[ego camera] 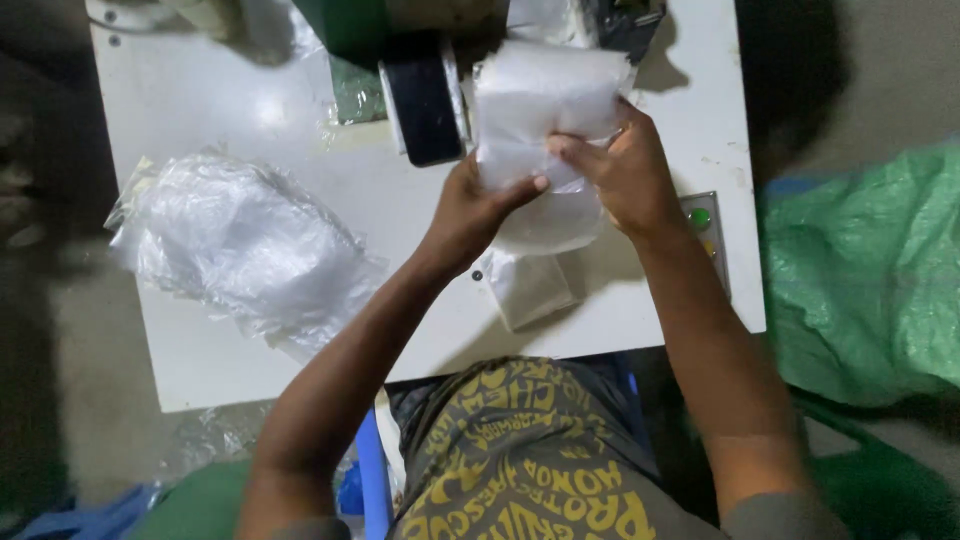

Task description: Folding and stacking plastic bags at a workstation

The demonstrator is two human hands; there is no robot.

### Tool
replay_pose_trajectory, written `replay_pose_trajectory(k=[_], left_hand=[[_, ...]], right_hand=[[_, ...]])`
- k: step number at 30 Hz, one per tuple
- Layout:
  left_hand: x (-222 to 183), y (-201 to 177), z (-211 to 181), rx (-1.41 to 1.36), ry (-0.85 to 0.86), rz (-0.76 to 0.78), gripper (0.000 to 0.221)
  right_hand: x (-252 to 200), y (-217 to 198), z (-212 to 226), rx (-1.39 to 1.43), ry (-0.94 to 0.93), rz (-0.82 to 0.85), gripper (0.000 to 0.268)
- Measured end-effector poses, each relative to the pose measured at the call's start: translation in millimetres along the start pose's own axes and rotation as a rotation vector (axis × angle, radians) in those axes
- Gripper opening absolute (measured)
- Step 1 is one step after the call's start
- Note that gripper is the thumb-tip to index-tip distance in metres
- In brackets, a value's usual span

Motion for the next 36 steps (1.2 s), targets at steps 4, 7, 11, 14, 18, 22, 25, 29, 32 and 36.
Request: replay_pose_trajectory(k=[4, 7, 11, 14, 18, 22, 25, 29, 32, 36], left_hand=[[-86, -25, -26, 0.565, 0.683, -0.012, 0.015], [-139, -39, 7, 0.819, 0.740, 0.057, 0.014], [-190, -52, 90, 0.744, 0.338, 0.318, 0.074], [-208, -57, 101, 0.368, 0.056, 0.232, 0.027], [-214, -50, 90, 0.311, -0.075, 0.162, 0.045], [-219, -52, 90, 0.203, -0.398, 0.028, 0.044], [-228, -46, 101, -0.016, -0.607, 0.005, 0.056], [-225, -91, 137, 0.119, -0.268, -0.114, 0.073], [-213, -94, 99, 0.275, 0.252, -0.058, 0.081], [-186, -72, 130, 0.208, 0.266, -0.032, 0.051]], right_hand=[[-48, 0, -179, -0.319, -0.113, 0.327, 0.040], [-106, 28, -100, -0.370, -0.308, 0.659, 0.033], [-186, 52, -51, -0.159, -0.086, 0.802, 0.030], [-194, 52, -75, 0.001, 0.156, 0.881, 0.050], [-180, 54, -55, -0.155, 0.148, 0.728, 0.057], [-159, 54, -31, -0.440, -0.076, 0.630, 0.069], [-175, 75, -37, -0.494, 0.083, 1.060, 0.064], [-193, 70, -72, -0.217, 0.613, 1.201, 0.071], [-179, 80, -83, -0.281, 0.619, 1.287, 0.102], [-181, 81, -91, -0.111, 0.613, 1.197, 0.093]])
Point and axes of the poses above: each hand's wrist, its own x-axis towards the middle knuckle, its own y-axis out of the palm, z = x × y, the point moved 5 cm from there along x, towards the middle knuckle, and after that the axes turned 1 degree about -x, right-handed, at the moved point
